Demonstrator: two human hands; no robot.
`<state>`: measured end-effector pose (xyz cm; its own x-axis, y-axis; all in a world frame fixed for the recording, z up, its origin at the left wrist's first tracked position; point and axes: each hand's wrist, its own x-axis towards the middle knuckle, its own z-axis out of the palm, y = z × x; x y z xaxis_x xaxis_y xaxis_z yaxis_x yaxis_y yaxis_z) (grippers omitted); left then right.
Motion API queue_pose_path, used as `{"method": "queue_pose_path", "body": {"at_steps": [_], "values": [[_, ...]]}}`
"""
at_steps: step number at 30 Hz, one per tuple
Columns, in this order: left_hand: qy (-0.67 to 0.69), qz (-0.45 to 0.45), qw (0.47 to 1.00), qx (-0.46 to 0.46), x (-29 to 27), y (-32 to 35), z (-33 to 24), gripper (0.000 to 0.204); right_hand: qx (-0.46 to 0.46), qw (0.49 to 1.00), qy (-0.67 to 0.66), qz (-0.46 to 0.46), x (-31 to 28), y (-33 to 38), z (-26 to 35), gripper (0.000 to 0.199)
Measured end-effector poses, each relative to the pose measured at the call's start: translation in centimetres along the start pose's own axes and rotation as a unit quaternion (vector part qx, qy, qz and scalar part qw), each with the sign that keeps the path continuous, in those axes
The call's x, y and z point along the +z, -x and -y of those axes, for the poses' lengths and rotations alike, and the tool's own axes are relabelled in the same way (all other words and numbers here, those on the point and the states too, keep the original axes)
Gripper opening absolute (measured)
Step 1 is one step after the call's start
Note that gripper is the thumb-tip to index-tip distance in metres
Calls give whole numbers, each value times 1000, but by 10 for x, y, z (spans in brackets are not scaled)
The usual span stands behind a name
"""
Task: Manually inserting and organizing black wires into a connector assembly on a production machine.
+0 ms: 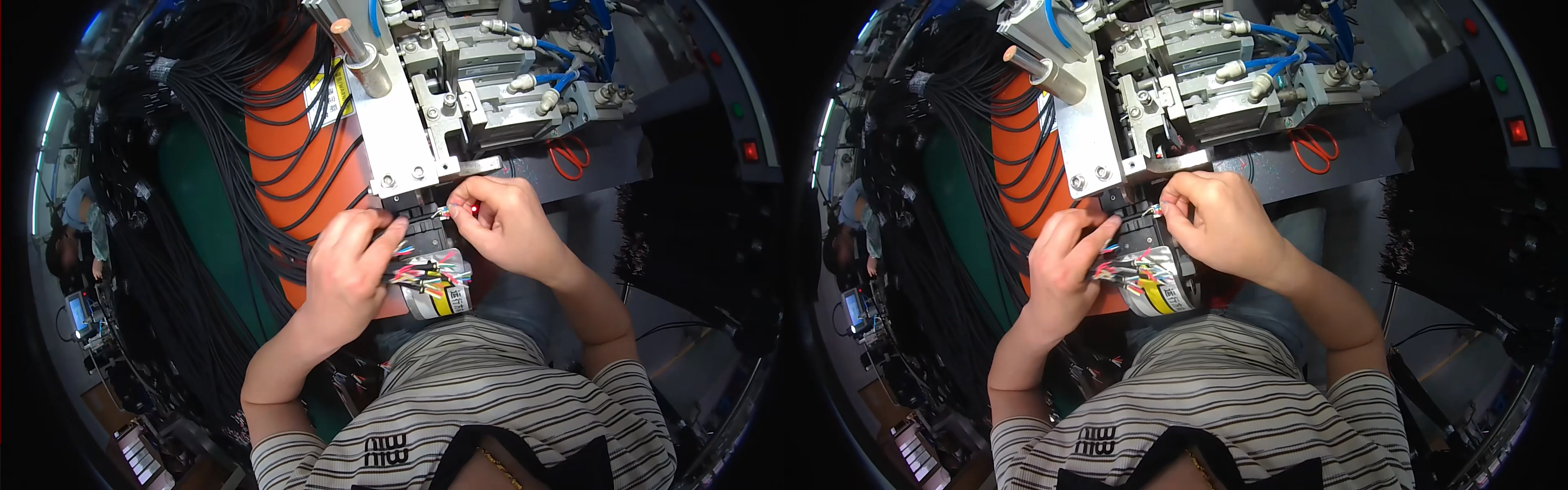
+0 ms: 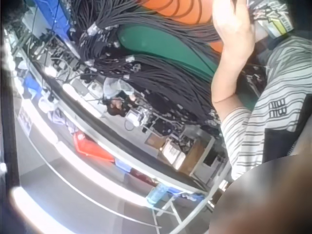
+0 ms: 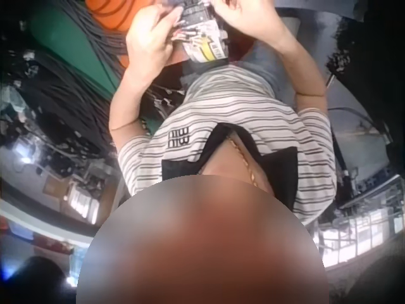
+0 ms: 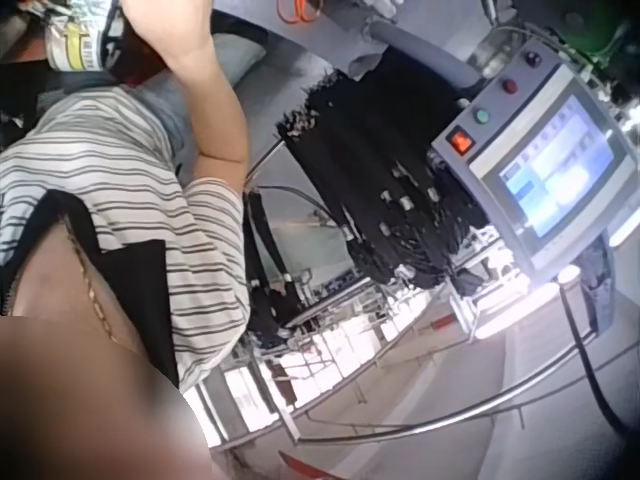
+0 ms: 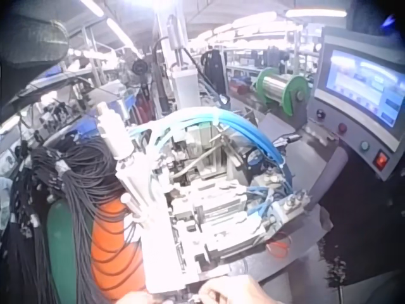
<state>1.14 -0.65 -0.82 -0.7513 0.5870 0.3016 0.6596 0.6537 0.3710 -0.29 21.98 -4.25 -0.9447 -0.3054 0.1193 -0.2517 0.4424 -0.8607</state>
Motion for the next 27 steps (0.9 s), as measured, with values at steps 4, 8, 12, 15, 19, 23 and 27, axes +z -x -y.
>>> {"method": "queue_pose_path", "body": {"at_steps": [4,8,12,15,19,23,27], "values": [[-68,-6,998,4,-7,3,-2,46,30,999,-22,-1,4,7,1,13],[1,-38,998,-42,4,9,-2,48,-83,994,-54,-55,6,12,21,24],[103,-38,992,-69,3,-1,-9,45,-214,967,-135,2,19,-4,19,24],[167,-18,983,-71,-3,-4,-3,39,-197,975,-82,-63,16,-2,17,23],[260,35,960,-104,-8,-5,-2,27,32,956,-291,-10,17,14,18,17],[234,-9,970,-67,0,-11,-4,38,81,923,-376,-17,21,17,16,16],[127,-31,991,3,5,-12,-8,38,156,865,-478,7,12,14,16,12]]}}
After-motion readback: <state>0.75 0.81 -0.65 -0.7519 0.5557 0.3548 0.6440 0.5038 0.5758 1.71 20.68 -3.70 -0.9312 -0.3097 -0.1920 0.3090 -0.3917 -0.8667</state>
